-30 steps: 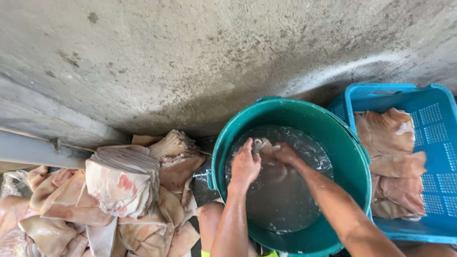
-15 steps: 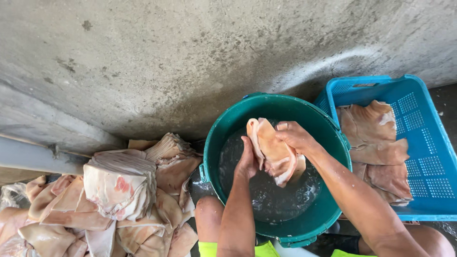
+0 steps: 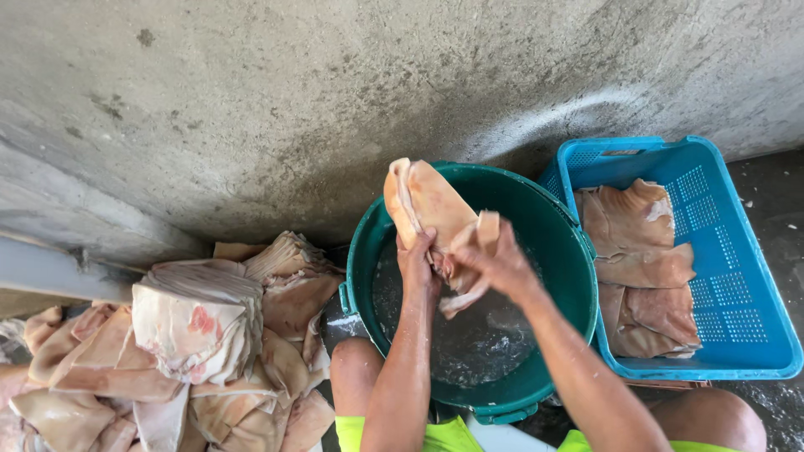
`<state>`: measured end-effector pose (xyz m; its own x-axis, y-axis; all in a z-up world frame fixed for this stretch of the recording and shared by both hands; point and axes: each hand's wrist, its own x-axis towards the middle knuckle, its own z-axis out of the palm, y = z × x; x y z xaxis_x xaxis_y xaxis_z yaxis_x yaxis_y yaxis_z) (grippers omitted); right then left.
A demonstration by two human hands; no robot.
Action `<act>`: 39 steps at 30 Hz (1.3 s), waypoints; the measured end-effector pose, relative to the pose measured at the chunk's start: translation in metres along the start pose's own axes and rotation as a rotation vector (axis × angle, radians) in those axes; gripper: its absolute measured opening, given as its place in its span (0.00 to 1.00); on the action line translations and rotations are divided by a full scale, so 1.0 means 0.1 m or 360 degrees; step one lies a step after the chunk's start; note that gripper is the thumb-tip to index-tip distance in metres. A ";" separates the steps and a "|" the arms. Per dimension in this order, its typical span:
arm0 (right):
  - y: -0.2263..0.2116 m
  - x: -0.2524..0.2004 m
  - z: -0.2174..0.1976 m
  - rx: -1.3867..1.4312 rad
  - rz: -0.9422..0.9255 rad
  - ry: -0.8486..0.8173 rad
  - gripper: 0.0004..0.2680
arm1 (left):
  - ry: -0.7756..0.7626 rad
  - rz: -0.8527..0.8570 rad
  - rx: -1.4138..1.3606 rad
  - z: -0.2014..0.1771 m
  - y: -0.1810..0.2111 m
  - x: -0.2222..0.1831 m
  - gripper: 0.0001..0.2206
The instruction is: The person repeatedly washes flat, pale animal product pieces by hand in a green bucket of water, then places them into a blue basket. The person handles each piece individually, rinsing and wringing it before stacking it in the basket.
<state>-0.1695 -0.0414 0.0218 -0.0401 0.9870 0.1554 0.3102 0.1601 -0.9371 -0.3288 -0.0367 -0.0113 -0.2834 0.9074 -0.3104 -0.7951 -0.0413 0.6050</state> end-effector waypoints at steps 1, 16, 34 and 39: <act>-0.02 -0.12 0.05 -0.0219 -0.0225 0.0055 0.37 | 0.0007 0.0032 -0.0014 0.02 0.01 -0.03 0.23; -0.36 -0.65 0.15 -0.0844 -0.0661 0.0182 0.10 | 0.0221 0.0273 0.0150 0.11 0.16 -0.10 0.37; -0.70 -0.15 -0.66 -0.0677 -0.0442 0.0167 0.19 | -0.0369 0.0072 0.0223 0.28 0.36 -0.45 0.44; -0.92 -0.39 -0.46 -0.0426 0.0008 -0.0065 0.19 | -0.0356 -0.0007 0.0547 0.26 0.50 -0.78 0.51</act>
<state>-0.1522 -0.0947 0.1163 -0.0744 0.9883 0.1329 0.5501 0.1518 -0.8212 -0.3324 -0.0988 0.0617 -0.1263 0.9774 -0.1695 -0.5600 0.0708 0.8255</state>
